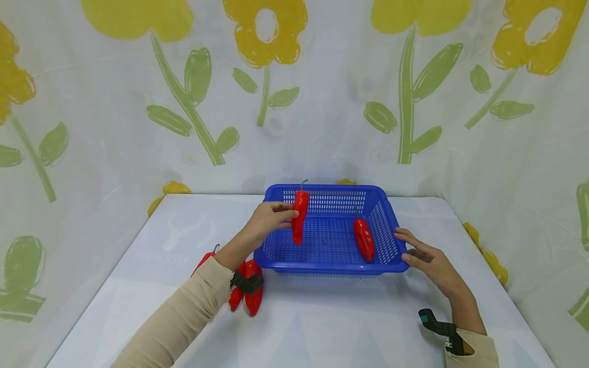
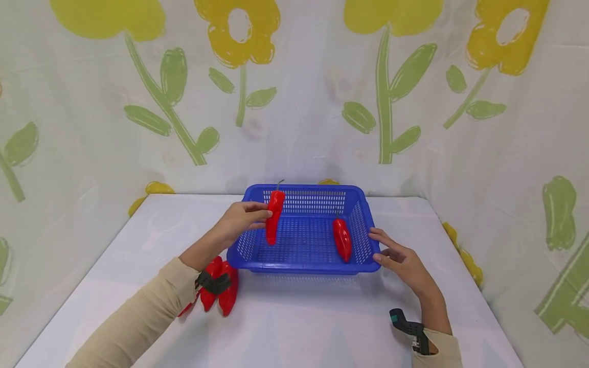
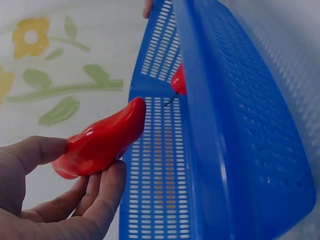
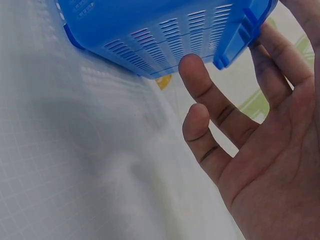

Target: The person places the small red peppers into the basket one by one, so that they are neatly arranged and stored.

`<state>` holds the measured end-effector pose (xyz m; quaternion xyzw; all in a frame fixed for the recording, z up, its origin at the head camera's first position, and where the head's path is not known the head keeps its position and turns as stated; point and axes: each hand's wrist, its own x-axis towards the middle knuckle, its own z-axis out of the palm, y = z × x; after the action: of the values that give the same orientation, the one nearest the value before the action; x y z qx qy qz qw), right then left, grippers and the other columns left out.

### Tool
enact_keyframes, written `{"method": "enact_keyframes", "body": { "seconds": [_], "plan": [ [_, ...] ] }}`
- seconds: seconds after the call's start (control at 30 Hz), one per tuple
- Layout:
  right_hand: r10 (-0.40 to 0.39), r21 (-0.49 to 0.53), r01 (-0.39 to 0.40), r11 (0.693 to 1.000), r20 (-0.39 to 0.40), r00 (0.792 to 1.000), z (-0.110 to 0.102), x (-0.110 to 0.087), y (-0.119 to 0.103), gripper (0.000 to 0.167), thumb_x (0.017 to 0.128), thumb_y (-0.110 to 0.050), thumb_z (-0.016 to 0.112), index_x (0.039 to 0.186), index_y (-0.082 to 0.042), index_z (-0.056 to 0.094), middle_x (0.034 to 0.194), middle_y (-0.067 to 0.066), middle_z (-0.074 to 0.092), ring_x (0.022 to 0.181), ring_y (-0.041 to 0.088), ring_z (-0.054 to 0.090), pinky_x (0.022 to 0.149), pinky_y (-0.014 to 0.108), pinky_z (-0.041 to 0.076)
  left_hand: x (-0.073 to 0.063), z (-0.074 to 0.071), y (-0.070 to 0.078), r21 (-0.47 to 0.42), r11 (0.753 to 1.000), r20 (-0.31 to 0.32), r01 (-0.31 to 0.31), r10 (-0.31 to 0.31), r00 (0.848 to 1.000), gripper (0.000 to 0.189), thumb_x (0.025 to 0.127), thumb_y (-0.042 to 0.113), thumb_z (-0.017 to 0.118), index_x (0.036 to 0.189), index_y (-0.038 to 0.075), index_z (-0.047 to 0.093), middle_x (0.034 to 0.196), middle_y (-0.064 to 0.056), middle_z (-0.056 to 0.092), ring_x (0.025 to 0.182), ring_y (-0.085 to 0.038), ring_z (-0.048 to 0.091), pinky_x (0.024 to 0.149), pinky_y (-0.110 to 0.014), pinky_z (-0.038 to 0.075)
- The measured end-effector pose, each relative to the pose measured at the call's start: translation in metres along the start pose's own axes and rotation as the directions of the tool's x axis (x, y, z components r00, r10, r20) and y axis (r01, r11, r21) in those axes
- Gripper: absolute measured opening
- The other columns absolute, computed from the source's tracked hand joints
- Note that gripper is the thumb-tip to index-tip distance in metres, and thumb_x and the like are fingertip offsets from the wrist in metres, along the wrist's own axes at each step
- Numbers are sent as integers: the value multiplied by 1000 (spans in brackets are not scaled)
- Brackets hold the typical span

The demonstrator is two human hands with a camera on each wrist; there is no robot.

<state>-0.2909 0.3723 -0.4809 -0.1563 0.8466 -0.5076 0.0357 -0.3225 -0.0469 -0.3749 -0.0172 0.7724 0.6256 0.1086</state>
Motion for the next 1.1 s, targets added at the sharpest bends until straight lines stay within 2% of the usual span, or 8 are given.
{"method": "enact_keyframes", "body": {
  "seconds": [0.27, 0.37, 0.67, 0.83, 1.1],
  "plan": [
    [-1, 13, 1, 1000, 3, 1000, 1, 0, 1, 51, 102, -25, 59, 151, -20, 46, 163, 4, 27, 136, 56, 35, 96, 67, 44, 17, 10, 3, -43, 995, 65, 84, -81, 995, 35, 95, 11, 70, 124, -5, 62, 119, -19, 66, 103, -29, 69, 96, -43, 53],
    [5, 11, -5, 1000, -4, 1000, 1, 0, 1, 51, 101, -26, 59, 151, -20, 47, 163, 4, 28, 135, 56, 36, 96, 66, 44, 23, 14, 4, -50, 992, 72, 117, -113, 991, 36, 94, 12, 71, 124, -5, 62, 118, -19, 67, 101, -27, 70, 96, -41, 53],
    [2, -1, -2, 1000, -2, 1000, 1, 0, 0, 51, 102, -24, 59, 151, -20, 47, 163, 3, 28, 136, 55, 37, 95, 60, 49, 38, 28, -1, -53, 986, 112, 156, -150, 982, 36, 92, 10, 73, 122, -6, 61, 114, -19, 67, 97, -28, 69, 92, -41, 55],
    [-8, 3, 8, 1000, 1, 1000, 1, 1, 0, 51, 101, -23, 59, 151, -19, 47, 163, 2, 29, 138, 52, 34, 98, 61, 47, 45, 35, -1, -69, 981, 141, 179, -169, 976, 37, 89, 6, 74, 120, -7, 58, 114, -21, 65, 98, -30, 68, 95, -46, 53],
    [-12, -9, 13, 1000, 7, 1000, -1, 1, -1, 52, 101, -22, 60, 151, -20, 46, 162, 1, 29, 137, 50, 38, 96, 35, 52, 56, 48, 0, -21, 978, 171, 206, -200, 965, 38, 89, 7, 75, 119, -8, 58, 114, -22, 67, 97, -31, 70, 99, -48, 50]
  ]
}}
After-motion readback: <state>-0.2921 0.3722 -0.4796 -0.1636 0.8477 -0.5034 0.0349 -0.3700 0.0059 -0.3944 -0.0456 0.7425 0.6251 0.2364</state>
